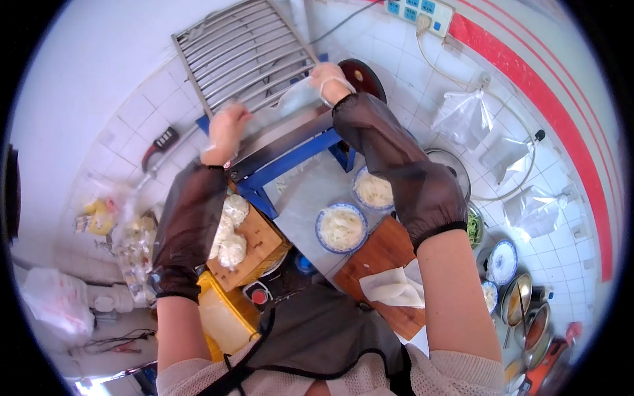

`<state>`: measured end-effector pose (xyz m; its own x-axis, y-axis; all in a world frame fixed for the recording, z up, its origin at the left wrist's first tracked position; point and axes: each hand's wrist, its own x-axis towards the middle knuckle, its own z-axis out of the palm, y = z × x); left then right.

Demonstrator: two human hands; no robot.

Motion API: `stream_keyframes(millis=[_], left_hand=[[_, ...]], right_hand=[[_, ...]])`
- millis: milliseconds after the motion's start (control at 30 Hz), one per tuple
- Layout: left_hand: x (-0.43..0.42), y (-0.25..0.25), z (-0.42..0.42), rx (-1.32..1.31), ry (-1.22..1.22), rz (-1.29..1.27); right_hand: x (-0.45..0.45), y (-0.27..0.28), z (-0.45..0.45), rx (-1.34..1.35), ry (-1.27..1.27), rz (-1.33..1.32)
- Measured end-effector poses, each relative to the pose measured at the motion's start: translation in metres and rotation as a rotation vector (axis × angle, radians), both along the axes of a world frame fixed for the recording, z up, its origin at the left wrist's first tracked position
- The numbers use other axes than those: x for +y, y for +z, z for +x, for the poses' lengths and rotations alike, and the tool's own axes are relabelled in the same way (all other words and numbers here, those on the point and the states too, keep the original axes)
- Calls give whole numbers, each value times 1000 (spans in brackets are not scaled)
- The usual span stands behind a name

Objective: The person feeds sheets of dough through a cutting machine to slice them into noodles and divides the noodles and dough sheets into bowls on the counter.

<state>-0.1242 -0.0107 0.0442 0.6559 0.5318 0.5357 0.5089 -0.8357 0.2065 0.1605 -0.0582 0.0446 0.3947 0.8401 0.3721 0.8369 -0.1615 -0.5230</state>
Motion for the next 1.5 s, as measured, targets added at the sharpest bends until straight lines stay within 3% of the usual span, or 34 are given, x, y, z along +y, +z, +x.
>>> stream_keyframes(millis=[67,100,167,267,300,333,367,400,467,500,567,600,633,700,733,800,833,867,933,1067,1133,1200,1367,1400,1467,1500], left_hand=[[-21,-6,-1,-281,-38,55],[-48,-6,-3,-396,-39,-120],[-99,-43,-11,-512,54,-78],[-179,-141,-8,-706,51,-540],[-187,-180,5,-846,101,-675],[-173,-213,12,-840,100,-683],[-155,-242,19,-619,358,-509],[-142,-237,25,-387,603,-326],[-97,-205,40,-246,424,-592],[-85,-219,49,-243,430,-593],[-70,-256,69,-231,259,-350],[-75,-264,73,-224,262,-355],[-84,-274,76,-270,190,-459],[-91,-292,77,-437,152,-919],[-102,-301,74,-426,150,-932],[-132,-277,65,-582,211,-423],[-133,-299,55,-524,329,-440],[-128,-314,50,-521,328,-448],[-116,-333,41,-406,622,-326],[-74,-345,44,-260,683,-533],[-52,-376,52,401,410,-529],[-32,-393,73,510,381,-381],[-45,-428,110,-627,239,-1309],[-46,-435,109,-622,231,-1310],[-56,-445,100,-1178,-91,-1749],[-84,-361,93,-1478,-246,-2018]], right_hand=[[-17,-12,-5,57,129,78],[-49,-10,-34,849,163,240],[-94,-37,-49,499,27,366],[-126,-179,-68,932,-59,314],[-122,-221,-70,933,-68,313],[-117,-257,-72,731,-110,329],[-111,-273,-73,525,-146,346],[-106,-257,-73,525,-150,346],[-81,-226,-62,214,-55,-40],[-58,-241,-59,-17,140,20],[-37,-251,-70,-17,251,-80],[-33,-253,-83,-24,295,-98],[-34,-256,-96,-25,330,-104],[-41,-264,-112,-18,372,-94],[-49,-268,-116,-10,387,-79],[-58,-266,-116,-36,402,-59],[-60,-236,-115,-140,381,-135],[-52,-251,-111,-137,378,-143],[-47,-263,-100,-97,361,-158],[-32,-268,-69,22,275,-191],[-29,-267,-54,90,217,-213],[-34,-271,-48,164,169,-225],[-47,-292,-86,435,76,-248],[-46,-297,-103,513,51,-249],[-53,-300,-125,640,14,-242],[-59,-301,-134,704,-8,-235]])
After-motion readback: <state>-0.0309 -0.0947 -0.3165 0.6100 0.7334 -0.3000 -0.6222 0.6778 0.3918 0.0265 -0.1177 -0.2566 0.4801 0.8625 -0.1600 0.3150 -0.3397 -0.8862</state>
